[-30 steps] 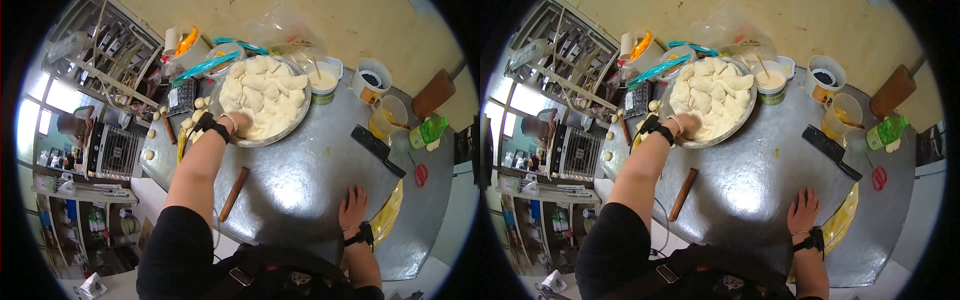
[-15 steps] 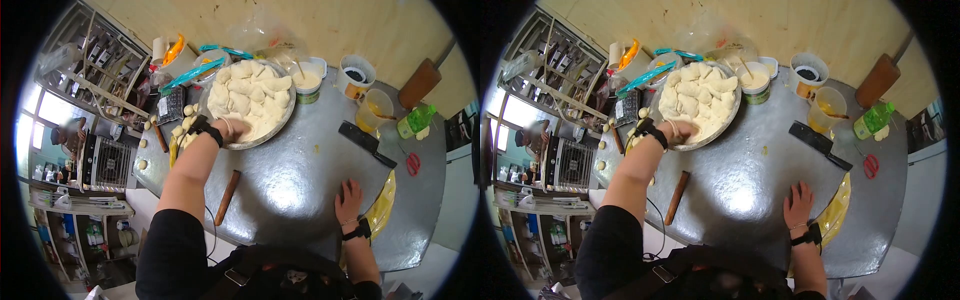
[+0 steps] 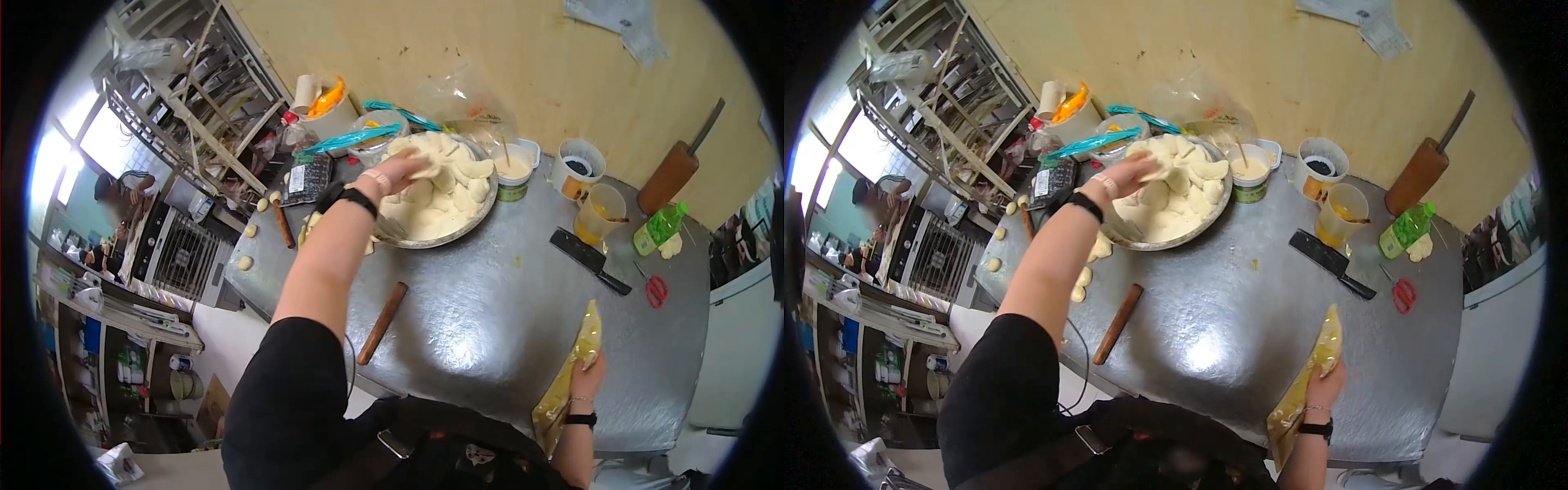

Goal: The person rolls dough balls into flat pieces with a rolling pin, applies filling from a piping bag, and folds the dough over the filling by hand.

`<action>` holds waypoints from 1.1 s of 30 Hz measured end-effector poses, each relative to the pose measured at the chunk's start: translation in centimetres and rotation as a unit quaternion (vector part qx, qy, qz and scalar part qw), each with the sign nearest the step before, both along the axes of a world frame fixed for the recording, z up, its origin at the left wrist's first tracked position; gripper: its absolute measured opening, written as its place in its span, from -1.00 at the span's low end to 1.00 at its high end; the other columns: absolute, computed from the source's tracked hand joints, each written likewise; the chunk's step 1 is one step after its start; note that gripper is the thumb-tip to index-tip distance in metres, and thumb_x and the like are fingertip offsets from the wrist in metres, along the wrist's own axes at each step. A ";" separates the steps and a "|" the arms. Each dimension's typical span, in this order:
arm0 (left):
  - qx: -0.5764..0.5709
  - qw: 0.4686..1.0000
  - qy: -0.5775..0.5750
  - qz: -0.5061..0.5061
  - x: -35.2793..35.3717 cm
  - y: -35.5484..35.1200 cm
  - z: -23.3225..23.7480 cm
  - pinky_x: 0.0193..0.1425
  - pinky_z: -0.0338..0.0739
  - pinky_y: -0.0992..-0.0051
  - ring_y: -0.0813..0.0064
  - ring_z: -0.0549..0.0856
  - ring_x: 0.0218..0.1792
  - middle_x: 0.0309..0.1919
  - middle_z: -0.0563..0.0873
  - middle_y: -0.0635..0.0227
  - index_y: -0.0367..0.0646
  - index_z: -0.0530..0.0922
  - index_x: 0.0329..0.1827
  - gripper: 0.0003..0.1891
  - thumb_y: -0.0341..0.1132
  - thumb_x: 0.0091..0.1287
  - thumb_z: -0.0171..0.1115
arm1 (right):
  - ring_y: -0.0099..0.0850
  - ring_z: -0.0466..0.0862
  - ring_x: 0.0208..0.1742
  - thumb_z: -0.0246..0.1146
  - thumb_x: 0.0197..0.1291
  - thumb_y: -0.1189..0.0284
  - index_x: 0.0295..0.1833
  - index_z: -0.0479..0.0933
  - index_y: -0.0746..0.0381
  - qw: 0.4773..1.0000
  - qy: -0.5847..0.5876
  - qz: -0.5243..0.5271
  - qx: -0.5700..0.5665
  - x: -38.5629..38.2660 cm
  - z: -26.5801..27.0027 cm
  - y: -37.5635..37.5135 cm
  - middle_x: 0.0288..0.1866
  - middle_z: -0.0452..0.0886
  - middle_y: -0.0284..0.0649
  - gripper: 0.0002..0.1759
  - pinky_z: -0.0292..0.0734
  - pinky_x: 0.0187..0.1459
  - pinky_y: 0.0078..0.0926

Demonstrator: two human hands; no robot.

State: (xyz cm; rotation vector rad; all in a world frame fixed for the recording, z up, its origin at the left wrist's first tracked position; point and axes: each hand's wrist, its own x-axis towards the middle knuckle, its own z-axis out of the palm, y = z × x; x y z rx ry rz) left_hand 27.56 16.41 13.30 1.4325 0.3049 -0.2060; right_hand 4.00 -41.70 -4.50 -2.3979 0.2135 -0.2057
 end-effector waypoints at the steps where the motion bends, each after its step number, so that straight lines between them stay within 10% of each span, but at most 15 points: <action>1: 0.198 0.973 -0.065 0.099 2.6 0.2 -1.6 0.36 0.34 0.24 0.35 0.39 0.39 0.37 0.42 0.23 -0.10 0.16 0.51 -0.18 -0.11 0.25 0.38 | 0.07 0.49 0.17 0.26 0.10 0.53 0.27 0.38 0.38 1.000 -0.002 0.010 -0.006 -0.9 0.4 1.4 0.10 0.52 0.15 -0.43 0.37 0.25 -0.11; 5: 0.566 0.767 -0.230 0.197 0.8 0.4 -1.0 0.47 0.18 0.10 -0.02 0.21 0.48 0.48 0.22 -0.02 -0.17 0.18 0.49 -0.16 0.00 0.24 0.33 | 0.06 0.46 0.23 0.28 0.11 0.51 0.30 0.36 0.37 0.998 0.030 0.050 -0.003 -3.5 1.5 3.7 0.19 0.49 0.14 -0.40 0.35 0.27 -0.11; 8: 0.643 0.691 -0.309 0.120 -9.2 4.4 1.6 0.44 0.23 0.08 -0.10 0.31 0.39 0.42 0.31 -0.05 -0.19 0.30 0.38 -0.26 -0.05 0.19 0.36 | 0.04 0.45 0.25 0.29 0.13 0.50 0.31 0.35 0.39 0.967 -0.093 -0.078 -0.223 -5.6 1.0 6.9 0.21 0.47 0.12 -0.40 0.34 0.28 -0.11; 10: 0.663 0.672 -0.311 0.112 -16.9 9.9 0.7 0.38 0.29 0.05 -0.13 0.40 0.30 0.33 0.40 -0.04 -0.21 0.42 0.24 -0.37 -0.11 0.14 0.38 | 0.02 0.46 0.25 0.28 0.16 0.47 0.31 0.34 0.40 0.991 -0.064 -0.026 -0.111 -6.7 1.5 12.7 0.22 0.47 0.12 -0.41 0.34 0.28 -0.11; 16: 0.610 0.787 -0.033 0.090 -34.5 26.1 -13.6 0.10 0.49 0.20 0.01 0.56 -0.03 -0.04 0.52 -0.04 -0.34 0.40 0.12 -0.31 -0.10 0.06 0.52 | 0.02 0.47 0.25 0.34 0.17 0.37 0.33 0.34 0.37 0.969 0.055 0.234 0.050 -10.3 6.1 43.4 0.21 0.48 0.12 -0.36 0.38 0.29 -0.18; 20: 0.366 0.922 0.052 0.118 -36.5 26.4 -15.6 -0.18 0.56 0.39 0.36 0.55 -0.27 -0.17 0.48 0.17 -0.35 0.11 0.32 0.01 -0.09 -0.04 0.63 | 0.01 0.47 0.25 0.39 0.09 0.38 0.37 0.29 0.38 0.957 0.035 0.279 0.066 -9.5 7.4 57.8 0.23 0.47 0.12 -0.25 0.38 0.29 -0.21; 24: 0.173 0.973 0.037 0.150 -34.2 25.6 -15.9 -0.17 0.57 0.38 0.36 0.60 -0.27 -0.18 0.57 0.14 -0.32 -0.03 0.39 -0.03 -0.30 0.06 0.51 | -0.04 0.50 0.24 0.40 0.10 0.34 0.37 0.27 0.41 0.965 0.067 0.230 0.104 -8.8 6.0 64.3 0.21 0.47 0.15 -0.23 0.41 0.27 -0.24; 29: -0.096 0.984 0.060 0.137 -34.7 27.3 -13.0 -0.21 0.55 0.46 0.43 0.60 -0.30 -0.25 0.56 0.28 -0.25 0.36 0.19 -0.44 -0.65 0.02 0.04 | -0.16 0.50 0.25 0.44 0.13 0.25 0.45 0.18 0.41 0.922 0.135 0.285 0.225 -10.5 7.6 67.1 0.18 0.49 0.07 -0.11 0.40 0.28 -0.31; 33: -0.186 0.973 -0.063 0.122 -37.4 27.4 -5.2 -0.29 0.52 0.49 0.43 0.57 -0.35 -0.28 0.53 0.27 -0.20 0.29 0.34 -0.26 -0.66 -0.07 -0.09 | -0.27 0.50 0.27 0.35 0.26 0.27 0.49 0.16 0.31 0.762 0.334 0.408 0.376 -13.8 7.9 66.7 0.20 0.51 0.01 -0.20 0.41 0.29 -0.36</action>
